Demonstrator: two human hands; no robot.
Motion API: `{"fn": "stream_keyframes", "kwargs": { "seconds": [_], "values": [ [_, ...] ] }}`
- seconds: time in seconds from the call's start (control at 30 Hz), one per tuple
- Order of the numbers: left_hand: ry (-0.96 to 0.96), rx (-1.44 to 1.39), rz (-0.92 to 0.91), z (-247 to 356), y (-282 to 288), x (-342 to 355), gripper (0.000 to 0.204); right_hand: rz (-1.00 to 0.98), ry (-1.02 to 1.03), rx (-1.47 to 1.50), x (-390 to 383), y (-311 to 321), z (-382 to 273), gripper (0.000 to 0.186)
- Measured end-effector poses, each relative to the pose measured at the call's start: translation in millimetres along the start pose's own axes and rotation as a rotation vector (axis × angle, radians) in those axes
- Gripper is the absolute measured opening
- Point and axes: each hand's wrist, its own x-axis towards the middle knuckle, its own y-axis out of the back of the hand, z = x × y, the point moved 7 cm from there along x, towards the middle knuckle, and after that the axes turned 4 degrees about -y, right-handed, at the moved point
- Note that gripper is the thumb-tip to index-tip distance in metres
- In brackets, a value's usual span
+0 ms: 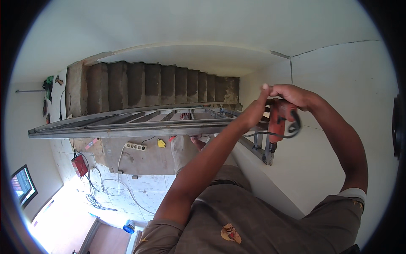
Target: Drilling holes in a metal railing frame and a wall using a power drill.
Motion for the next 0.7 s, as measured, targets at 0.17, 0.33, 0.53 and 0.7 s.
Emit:
{"fn": "stream_keyframes", "kwargs": {
  "seconds": [0.17,0.33,0.53,0.7],
  "values": [
    [0.149,-0.034,-0.105,4,38,-5,0.083,-0.114,0.177,-0.164,45,-26,12,0.044],
    [0.089,0.125,-0.304,19,83,-10,0.046,0.038,0.201,-0.341,35,-49,-15,0.063],
    [0.080,0.404,-0.352,43,91,-8,0.049,0.091,0.186,-0.551,41,-43,-10,0.084],
    [0.073,0.347,-0.153,48,105,-20,0.057,0.025,0.198,-0.370,31,-41,-8,0.080]
  ]
}}
